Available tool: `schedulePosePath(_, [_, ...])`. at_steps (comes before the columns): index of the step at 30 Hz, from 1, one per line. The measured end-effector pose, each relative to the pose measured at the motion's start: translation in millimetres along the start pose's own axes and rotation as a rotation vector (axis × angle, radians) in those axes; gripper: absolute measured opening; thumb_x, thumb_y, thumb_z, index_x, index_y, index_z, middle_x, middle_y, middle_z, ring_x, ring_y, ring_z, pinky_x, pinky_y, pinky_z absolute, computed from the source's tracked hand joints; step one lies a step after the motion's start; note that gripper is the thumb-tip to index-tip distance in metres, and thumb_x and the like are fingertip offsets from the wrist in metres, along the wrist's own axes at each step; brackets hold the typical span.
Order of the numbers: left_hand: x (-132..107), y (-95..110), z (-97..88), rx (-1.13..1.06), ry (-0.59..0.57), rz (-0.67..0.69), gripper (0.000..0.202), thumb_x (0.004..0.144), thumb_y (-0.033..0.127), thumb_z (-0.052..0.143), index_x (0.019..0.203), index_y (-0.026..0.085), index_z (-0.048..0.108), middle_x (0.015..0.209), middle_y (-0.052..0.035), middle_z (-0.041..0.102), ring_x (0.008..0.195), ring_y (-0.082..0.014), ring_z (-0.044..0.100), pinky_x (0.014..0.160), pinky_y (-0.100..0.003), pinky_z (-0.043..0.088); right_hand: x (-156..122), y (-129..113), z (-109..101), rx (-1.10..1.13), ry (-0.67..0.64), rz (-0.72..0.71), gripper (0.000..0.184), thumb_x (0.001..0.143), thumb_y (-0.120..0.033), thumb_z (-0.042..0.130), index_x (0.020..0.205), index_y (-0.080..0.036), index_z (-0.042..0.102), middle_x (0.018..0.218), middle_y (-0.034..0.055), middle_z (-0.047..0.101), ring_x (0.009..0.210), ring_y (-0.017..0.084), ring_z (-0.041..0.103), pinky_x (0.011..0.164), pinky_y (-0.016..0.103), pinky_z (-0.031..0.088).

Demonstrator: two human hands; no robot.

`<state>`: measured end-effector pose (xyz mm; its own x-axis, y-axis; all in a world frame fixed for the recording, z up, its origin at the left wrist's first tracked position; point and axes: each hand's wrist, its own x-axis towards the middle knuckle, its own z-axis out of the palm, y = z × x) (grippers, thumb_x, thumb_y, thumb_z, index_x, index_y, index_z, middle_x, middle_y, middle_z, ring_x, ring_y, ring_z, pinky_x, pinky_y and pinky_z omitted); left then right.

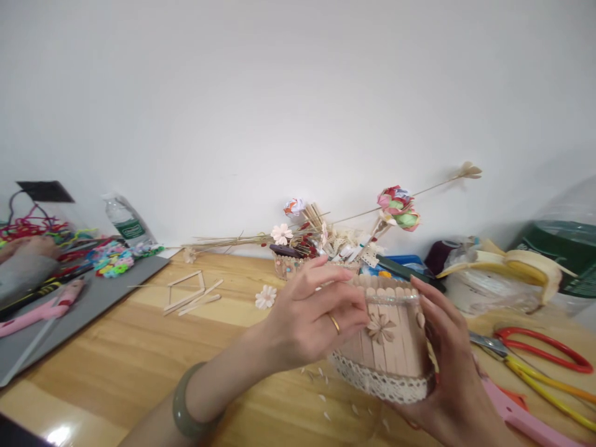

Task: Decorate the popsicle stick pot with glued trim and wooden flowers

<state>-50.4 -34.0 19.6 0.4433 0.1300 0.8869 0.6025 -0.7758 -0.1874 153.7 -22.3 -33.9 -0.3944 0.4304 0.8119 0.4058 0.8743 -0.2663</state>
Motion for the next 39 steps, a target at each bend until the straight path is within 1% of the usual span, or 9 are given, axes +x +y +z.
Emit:
schedulePosePath(4, [1, 2, 0.6, 0.056, 0.002, 0.036, 0.003, 0.076, 0.018, 0.063, 0.077, 0.018, 0.061, 0.078, 0.0015, 0.067, 0.093, -0.0153, 0.049, 0.102, -0.033, 0.036, 1, -1, -1, -0.006, 0.005, -0.002, 0.092, 0.066, -0.026, 0.072, 0.141, -0.021, 0.020, 0.141, 0.0180, 0.025, 0.130, 0.036, 0.027, 0.098, 0.058, 0.035])
schedulePosePath(8, [0, 3, 2.7, 0.068, 0.014, 0.015, 0.005, 0.073, 0.017, 0.064, 0.075, 0.019, 0.060, 0.077, 0.0012, 0.066, 0.093, -0.0154, 0.049, 0.100, -0.032, 0.039, -1, 0, 1, 0.030, 0.015, 0.039, 0.095, 0.063, -0.026, 0.075, 0.141, -0.023, 0.021, 0.142, 0.0161, 0.024, 0.130, 0.037, 0.026, 0.099, 0.057, 0.034])
schedulePosePath(12, [0, 4, 4.5, 0.052, 0.036, 0.013, 0.008, 0.071, 0.014, 0.065, 0.075, 0.018, 0.059, 0.076, 0.0014, 0.066, 0.093, -0.0154, 0.048, 0.100, -0.032, 0.039, -4, 0, 2, 0.074, 0.010, 0.060, 0.095, 0.062, -0.024, 0.075, 0.140, -0.022, 0.021, 0.142, 0.0162, 0.023, 0.130, 0.037, 0.025, 0.100, 0.058, 0.033])
schedulePosePath(17, [0, 5, 4.6, 0.038, 0.034, -0.015, 0.008, 0.071, 0.014, 0.064, 0.076, 0.018, 0.059, 0.076, 0.0014, 0.066, 0.092, -0.0156, 0.048, 0.101, -0.033, 0.039, -4, -1, 2, 0.121, 0.006, 0.074, 0.098, 0.060, -0.023, 0.077, 0.140, -0.022, 0.020, 0.143, 0.0162, 0.022, 0.131, 0.037, 0.024, 0.101, 0.059, 0.031])
schedulePosePath(19, [0, 7, 4.9, 0.027, 0.036, -0.038, 0.008, 0.071, 0.012, 0.063, 0.075, 0.017, 0.059, 0.076, 0.0007, 0.066, 0.092, -0.0158, 0.049, 0.098, -0.032, 0.041, -4, -1, 2, 0.120, 0.006, 0.075, 0.098, 0.061, -0.024, 0.077, 0.141, -0.023, 0.020, 0.143, 0.0157, 0.022, 0.131, 0.036, 0.024, 0.101, 0.058, 0.032])
schedulePosePath(24, [2, 8, 7.3, -0.017, 0.059, -0.088, 0.009, 0.070, 0.010, 0.062, 0.073, 0.017, 0.057, 0.074, -0.0007, 0.064, 0.089, -0.0144, 0.052, 0.082, -0.026, 0.048, -4, 1, 3, 0.115, -0.013, 0.085, 0.098, 0.061, -0.026, 0.077, 0.141, -0.021, 0.020, 0.143, 0.0160, 0.022, 0.131, 0.036, 0.025, 0.101, 0.057, 0.032])
schedulePosePath(27, [3, 8, 8.7, -0.052, 0.082, -0.101, 0.010, 0.069, 0.009, 0.062, 0.072, 0.016, 0.056, 0.072, -0.0009, 0.064, 0.086, -0.0140, 0.053, 0.080, -0.026, 0.049, -3, 0, 3, 0.102, -0.016, 0.084, 0.098, 0.061, -0.026, 0.076, 0.141, -0.021, 0.020, 0.142, 0.0165, 0.023, 0.131, 0.036, 0.025, 0.101, 0.057, 0.033])
schedulePosePath(31, [4, 7, 9.8, -0.099, 0.083, -0.128, 0.010, 0.071, 0.007, 0.060, 0.073, 0.016, 0.056, 0.071, -0.0014, 0.063, 0.086, -0.0142, 0.054, 0.077, -0.027, 0.050, -3, -1, 3, 0.091, -0.006, 0.087, 0.095, 0.064, -0.029, 0.074, 0.141, -0.022, 0.020, 0.142, 0.0155, 0.024, 0.131, 0.035, 0.025, 0.101, 0.056, 0.033])
schedulePosePath(39, [3, 8, 12.1, -0.099, 0.090, -0.173, 0.012, 0.069, 0.005, 0.059, 0.070, 0.017, 0.056, 0.071, -0.0008, 0.062, 0.086, -0.0141, 0.053, 0.076, -0.027, 0.051, -5, 0, 0, 0.076, -0.008, 0.086, 0.097, 0.062, -0.031, 0.075, 0.141, -0.020, 0.019, 0.142, 0.0162, 0.025, 0.131, 0.035, 0.025, 0.101, 0.056, 0.033])
